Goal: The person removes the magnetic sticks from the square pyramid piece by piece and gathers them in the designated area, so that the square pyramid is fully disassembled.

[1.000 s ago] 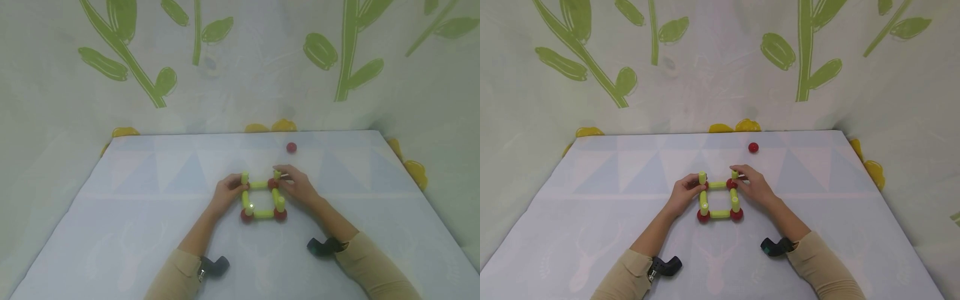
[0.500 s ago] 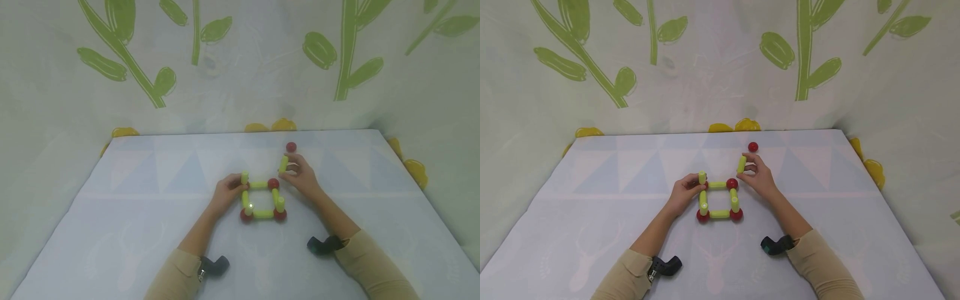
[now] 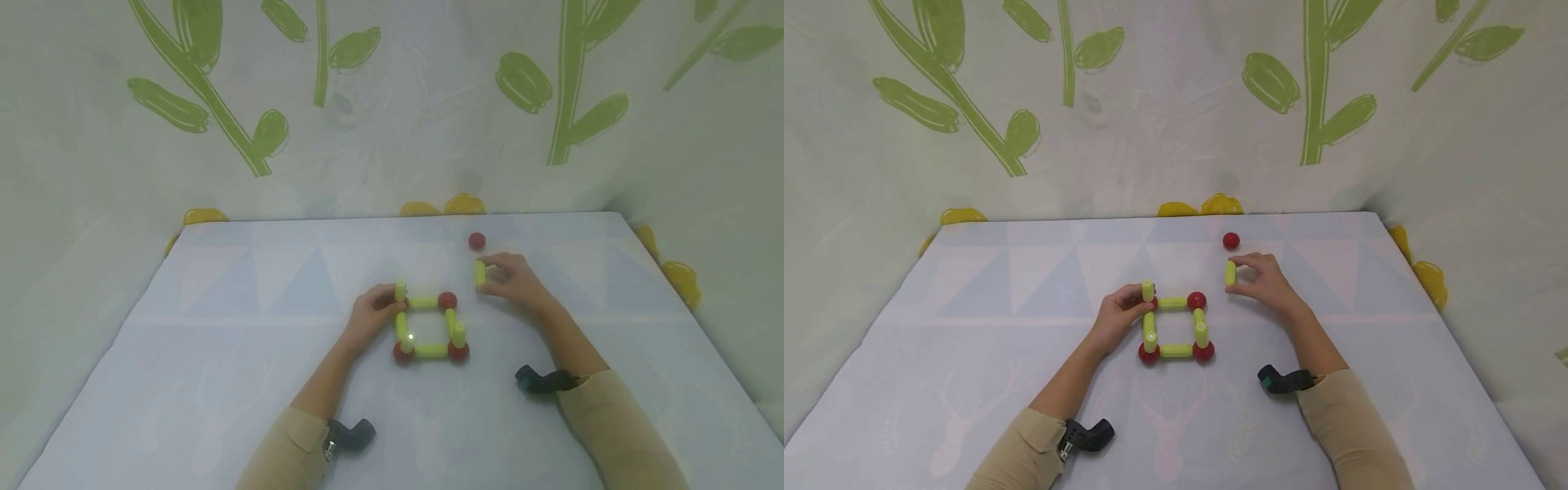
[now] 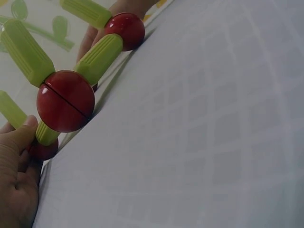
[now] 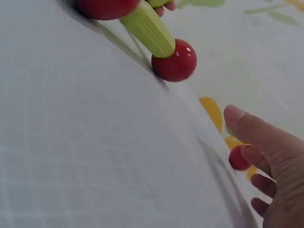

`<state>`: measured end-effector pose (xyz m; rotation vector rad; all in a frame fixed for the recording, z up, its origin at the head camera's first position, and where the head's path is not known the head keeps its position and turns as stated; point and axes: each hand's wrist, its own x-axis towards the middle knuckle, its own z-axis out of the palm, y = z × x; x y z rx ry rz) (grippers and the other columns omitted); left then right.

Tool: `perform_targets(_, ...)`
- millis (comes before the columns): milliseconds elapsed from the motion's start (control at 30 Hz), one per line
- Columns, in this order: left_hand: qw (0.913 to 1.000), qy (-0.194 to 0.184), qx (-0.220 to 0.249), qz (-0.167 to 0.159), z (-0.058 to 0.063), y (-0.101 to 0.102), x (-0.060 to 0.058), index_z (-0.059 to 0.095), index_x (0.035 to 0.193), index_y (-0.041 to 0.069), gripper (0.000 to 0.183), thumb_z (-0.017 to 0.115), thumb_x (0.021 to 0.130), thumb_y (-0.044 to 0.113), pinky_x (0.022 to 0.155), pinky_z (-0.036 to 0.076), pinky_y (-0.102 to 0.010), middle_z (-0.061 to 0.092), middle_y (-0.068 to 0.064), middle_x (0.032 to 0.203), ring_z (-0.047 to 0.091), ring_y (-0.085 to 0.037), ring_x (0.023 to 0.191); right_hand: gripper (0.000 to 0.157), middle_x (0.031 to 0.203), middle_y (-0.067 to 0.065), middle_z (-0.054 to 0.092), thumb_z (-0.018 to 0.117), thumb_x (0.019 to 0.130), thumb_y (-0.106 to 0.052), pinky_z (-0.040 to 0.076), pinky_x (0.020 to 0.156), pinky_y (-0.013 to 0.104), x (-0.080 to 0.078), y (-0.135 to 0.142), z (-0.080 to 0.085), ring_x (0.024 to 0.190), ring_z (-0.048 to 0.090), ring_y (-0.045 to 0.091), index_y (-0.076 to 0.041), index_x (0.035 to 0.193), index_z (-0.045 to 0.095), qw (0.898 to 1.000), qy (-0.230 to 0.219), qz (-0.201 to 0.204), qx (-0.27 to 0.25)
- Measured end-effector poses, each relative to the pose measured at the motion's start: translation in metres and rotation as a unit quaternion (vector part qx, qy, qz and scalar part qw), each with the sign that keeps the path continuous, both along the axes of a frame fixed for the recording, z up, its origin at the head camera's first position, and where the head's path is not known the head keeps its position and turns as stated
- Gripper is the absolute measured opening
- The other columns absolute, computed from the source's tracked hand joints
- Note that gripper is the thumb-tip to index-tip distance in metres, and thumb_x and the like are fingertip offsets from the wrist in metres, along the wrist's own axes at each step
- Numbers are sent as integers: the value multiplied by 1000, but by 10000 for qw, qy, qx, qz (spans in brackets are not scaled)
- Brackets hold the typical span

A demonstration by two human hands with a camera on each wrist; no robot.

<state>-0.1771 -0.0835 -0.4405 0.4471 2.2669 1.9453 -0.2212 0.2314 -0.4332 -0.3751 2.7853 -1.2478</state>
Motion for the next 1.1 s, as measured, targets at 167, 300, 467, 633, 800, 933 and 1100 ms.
perform_targets(167, 9999, 61, -96, 111, -17, -2, -7, 62, 118, 5, 34, 68, 85, 9, 95, 48, -28, 68, -13, 106, 63, -21, 104, 59, 129, 15, 53, 78, 76, -30, 26, 104, 58, -5, 1, -4, 123, 35, 36, -12, 128, 58, 9999, -32, 20, 127)
perform_targets(300, 9996, 155, -179, 135, -19, -4, -8, 63, 118, 8, 33, 69, 85, 12, 95, 48, -29, 68, -9, 105, 63, -19, 104, 59, 128, 16, 52, 78, 75, -35, 24, 100, 56, -9, 3, -8, 121, 33, 37, -13, 127, 60, 9977, 82, 31, 665)
perform_targets(467, 9996, 172, -166, 126, -20, -3, -8, 63, 117, 11, 33, 69, 85, 15, 95, 48, -29, 69, -6, 104, 63, -17, 104, 60, 127, 18, 49, 78, 76, -34, 26, 98, 56, -10, 6, -8, 118, 34, 39, -11, 127, 59, 9942, 251, 57, 1046)
perform_targets(633, 9999, -9, -53, 152, -22, -1, -8, 63, 116, 11, 32, 69, 85, 14, 94, 48, -27, 69, -6, 104, 63, -17, 103, 69, 139, 14, 41, 76, 77, -41, 28, 101, 60, -7, 9, -7, 127, 26, 38, -15, 136, 51, 9948, -174, -18, 1004)
perform_targets(800, 9998, -16, -50, 204, -21, -1, -9, 63, 116, 9, 31, 69, 86, 13, 96, 48, -29, 68, -10, 105, 63, -19, 105, 71, 143, 14, 39, 79, 76, -32, 31, 101, 58, -2, 11, -5, 128, 24, 36, -15, 138, 47, 9978, -79, 117, 653)
perform_targets(933, 9996, -227, -54, 158, -9, 0, -5, 62, 118, 5, 33, 67, 86, 11, 97, 46, -28, 67, -12, 108, 62, -21, 107, 67, 140, 14, 43, 79, 77, -25, 35, 101, 56, 7, 8, 1, 126, 33, 35, -13, 135, 49, 9989, 39, 277, 370)
perform_targets(1100, 9988, -458, -107, 101, 5, 1, 0, 61, 119, 4, 33, 67, 87, 10, 98, 46, -28, 67, -13, 109, 61, -22, 109, 57, 121, 9, 58, 78, 78, -16, 50, 85, 31, 30, -1, 9, 100, 52, 21, -9, 129, 55, 9964, 184, 780, -263)
